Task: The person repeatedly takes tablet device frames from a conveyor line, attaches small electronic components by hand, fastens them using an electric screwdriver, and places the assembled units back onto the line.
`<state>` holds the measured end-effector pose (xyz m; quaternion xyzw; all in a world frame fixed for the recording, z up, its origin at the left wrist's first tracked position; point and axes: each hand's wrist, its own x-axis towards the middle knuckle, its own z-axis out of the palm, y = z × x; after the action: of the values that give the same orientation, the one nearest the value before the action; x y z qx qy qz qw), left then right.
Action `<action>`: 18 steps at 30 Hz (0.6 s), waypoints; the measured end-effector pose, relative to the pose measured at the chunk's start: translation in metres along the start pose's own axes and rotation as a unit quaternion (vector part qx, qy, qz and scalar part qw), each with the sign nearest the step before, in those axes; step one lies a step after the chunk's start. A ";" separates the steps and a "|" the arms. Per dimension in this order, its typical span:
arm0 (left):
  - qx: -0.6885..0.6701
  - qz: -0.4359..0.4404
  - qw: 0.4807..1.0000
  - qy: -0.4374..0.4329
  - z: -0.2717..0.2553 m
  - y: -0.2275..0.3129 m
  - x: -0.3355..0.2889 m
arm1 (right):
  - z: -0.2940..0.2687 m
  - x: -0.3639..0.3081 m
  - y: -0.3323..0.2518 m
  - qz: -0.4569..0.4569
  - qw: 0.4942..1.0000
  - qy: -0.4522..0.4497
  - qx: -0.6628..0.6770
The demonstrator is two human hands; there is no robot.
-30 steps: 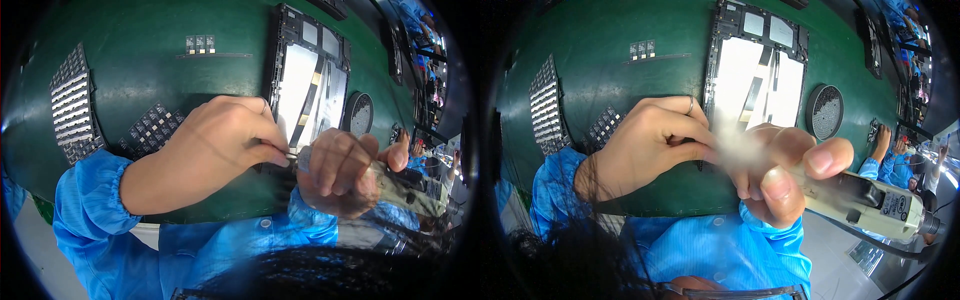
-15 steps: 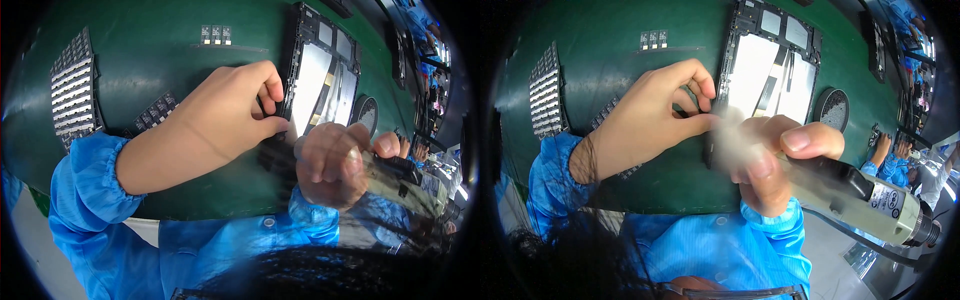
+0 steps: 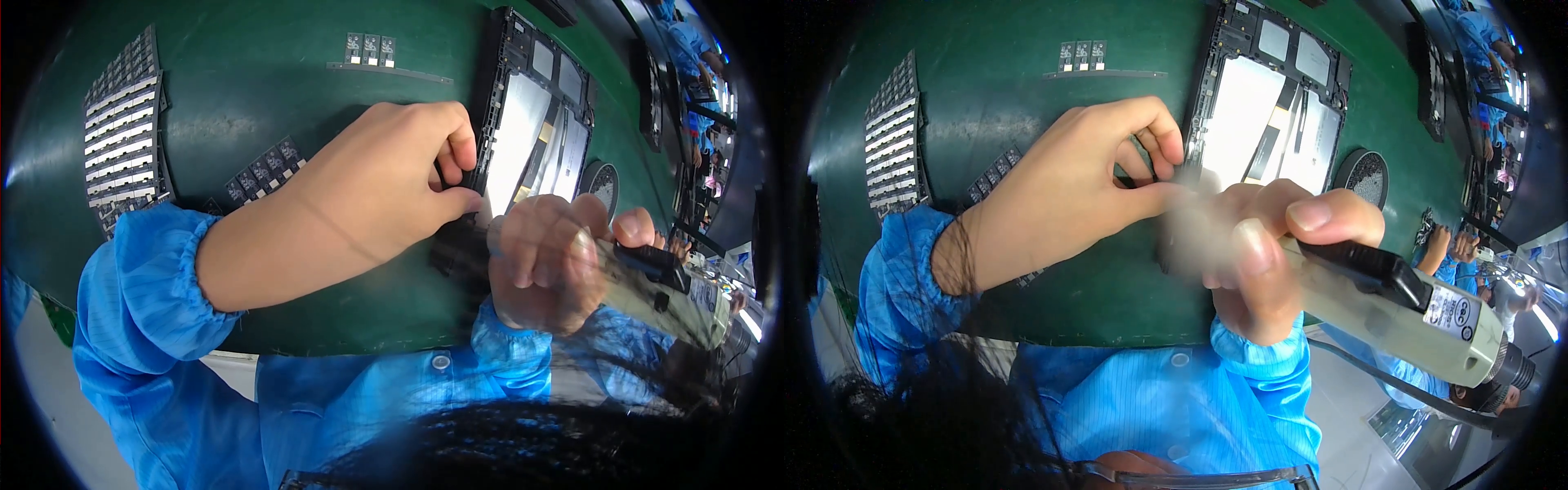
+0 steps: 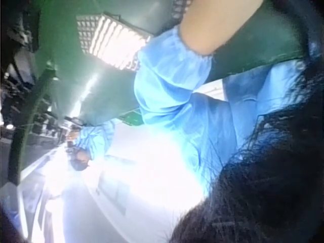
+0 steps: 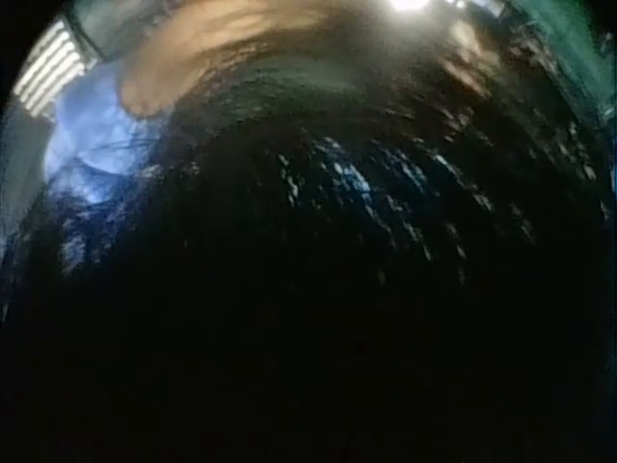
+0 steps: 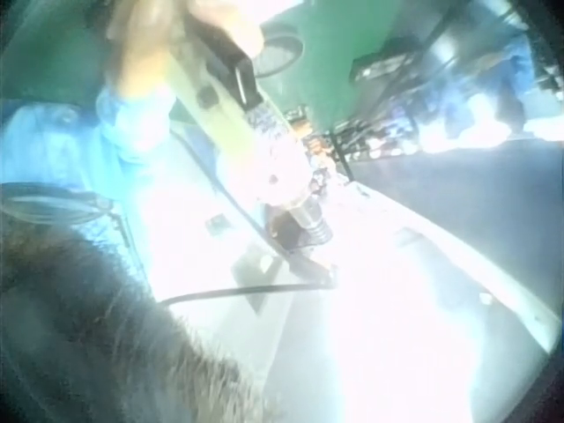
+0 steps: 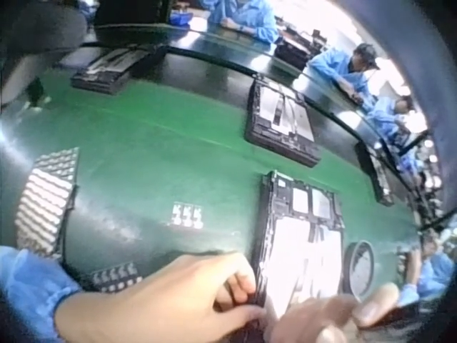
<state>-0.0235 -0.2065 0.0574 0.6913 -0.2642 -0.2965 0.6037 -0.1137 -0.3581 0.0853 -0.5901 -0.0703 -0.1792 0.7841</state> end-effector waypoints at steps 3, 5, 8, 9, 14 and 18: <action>0.004 0.003 1.000 -0.003 0.000 0.001 0.001 | 0.002 0.002 0.000 -0.002 1.000 0.011 -0.027; 0.009 0.010 1.000 -0.001 -0.001 0.001 0.003 | 0.006 0.006 0.000 -0.015 0.991 0.053 -0.118; 0.018 0.030 0.999 0.008 -0.006 0.000 0.007 | 0.000 0.009 0.007 -0.025 0.986 0.040 -0.162; 0.020 0.024 1.000 0.003 -0.006 0.002 0.005 | 0.001 0.007 0.006 -0.028 0.986 0.041 -0.162; -0.025 0.019 0.999 -0.006 -0.003 0.004 -0.001 | 0.004 0.001 0.002 -0.026 0.966 0.004 -0.258; 0.016 0.041 0.999 -0.002 -0.002 -0.004 -0.005 | -0.005 -0.004 0.008 0.048 0.988 -0.051 -0.136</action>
<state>-0.0251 -0.2007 0.0537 0.6893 -0.2980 -0.2681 0.6035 -0.1155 -0.3598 0.0752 -0.7023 -0.0570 -0.1185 0.6996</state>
